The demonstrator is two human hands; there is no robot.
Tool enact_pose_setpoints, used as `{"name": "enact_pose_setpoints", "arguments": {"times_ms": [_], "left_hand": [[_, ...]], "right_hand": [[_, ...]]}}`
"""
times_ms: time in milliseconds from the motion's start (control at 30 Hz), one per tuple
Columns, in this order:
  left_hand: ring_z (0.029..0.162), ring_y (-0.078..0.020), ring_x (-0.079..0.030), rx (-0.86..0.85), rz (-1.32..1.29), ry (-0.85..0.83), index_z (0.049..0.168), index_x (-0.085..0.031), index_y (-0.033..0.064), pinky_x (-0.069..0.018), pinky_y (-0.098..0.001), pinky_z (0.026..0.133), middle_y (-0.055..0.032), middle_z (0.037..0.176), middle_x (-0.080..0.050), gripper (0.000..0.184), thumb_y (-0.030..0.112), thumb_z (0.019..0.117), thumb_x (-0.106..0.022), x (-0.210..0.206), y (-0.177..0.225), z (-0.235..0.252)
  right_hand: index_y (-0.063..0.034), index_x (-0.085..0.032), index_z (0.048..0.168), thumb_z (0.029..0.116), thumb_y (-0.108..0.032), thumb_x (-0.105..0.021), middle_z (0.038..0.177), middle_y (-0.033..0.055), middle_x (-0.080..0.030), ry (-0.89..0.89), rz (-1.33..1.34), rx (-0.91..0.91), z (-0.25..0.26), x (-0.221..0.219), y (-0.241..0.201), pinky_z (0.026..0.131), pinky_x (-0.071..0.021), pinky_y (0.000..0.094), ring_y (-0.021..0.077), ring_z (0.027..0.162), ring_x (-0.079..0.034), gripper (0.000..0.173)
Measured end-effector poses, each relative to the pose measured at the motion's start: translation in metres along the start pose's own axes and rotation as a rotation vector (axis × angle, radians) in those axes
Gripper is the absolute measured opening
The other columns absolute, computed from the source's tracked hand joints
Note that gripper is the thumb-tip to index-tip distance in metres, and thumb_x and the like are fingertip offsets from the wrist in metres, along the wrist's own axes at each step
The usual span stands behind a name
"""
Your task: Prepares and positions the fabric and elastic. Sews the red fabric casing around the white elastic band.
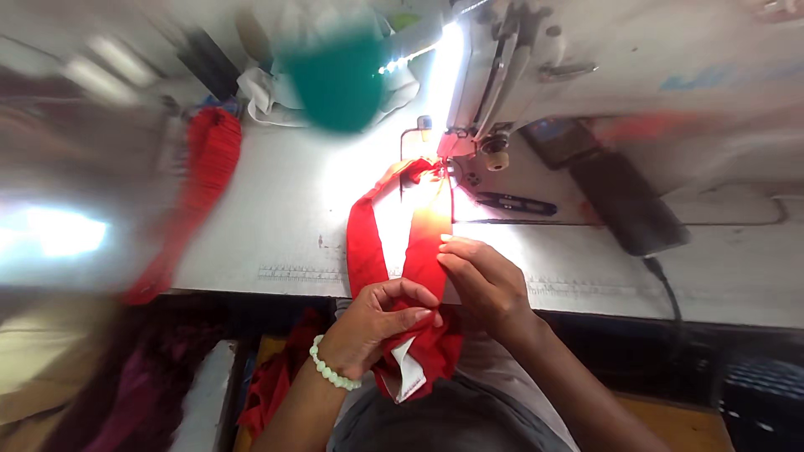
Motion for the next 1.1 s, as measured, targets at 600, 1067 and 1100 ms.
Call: {"name": "enact_pose_setpoints", "arguments": {"times_ms": [600,1067,1100], "left_hand": [[0.088,-0.005,-0.065,-0.169,0.953,0.159,0.125,-0.069,0.0062,-0.0548,-0.0242,0.079,-0.002,0.109,-0.07,0.029,0.02,0.1007,-0.061,0.01,0.036,0.007],[0.126,-0.0353,-0.062,-0.536,1.586,0.083,0.131,-0.063,-0.0037,-0.0453,-0.0511,0.109,-0.021,0.134,-0.065,0.036,0.02,0.105,-0.055,0.059,0.106,0.19],[0.127,-0.037,-0.061,-0.492,1.603,0.075,0.134,-0.061,-0.0045,-0.0442,-0.0522,0.11,-0.0222,0.136,-0.063,0.039,0.02,0.1033,-0.059,0.059,0.112,0.197]], "right_hand": [[-0.0021,-0.073,0.092,0.0971,0.001,-0.056,0.093,0.0143,-0.076,-0.15,-0.085,0.036,-0.002,-0.005,0.0,0.081,-0.0585,0.0272,0.0233,0.091,-0.075,0.018],[-0.005,-0.074,0.09,0.093,0.003,-0.056,0.095,0.0121,-0.076,-0.145,-0.174,-0.148,-0.018,-0.012,-0.01,0.091,-0.058,0.0323,0.0271,0.103,-0.073,0.019],[-0.0051,-0.074,0.09,0.0929,0.003,-0.056,0.094,0.0115,-0.076,-0.145,-0.175,-0.141,-0.018,-0.011,-0.009,0.091,-0.0579,0.032,0.0266,0.103,-0.074,0.02]]}}
Point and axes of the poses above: each hand's wrist, its own z-axis towards the middle knuckle, its own x-axis out of the back of the hand, y = z × x, the point moved 5 cm from there along z, towards the middle knuckle
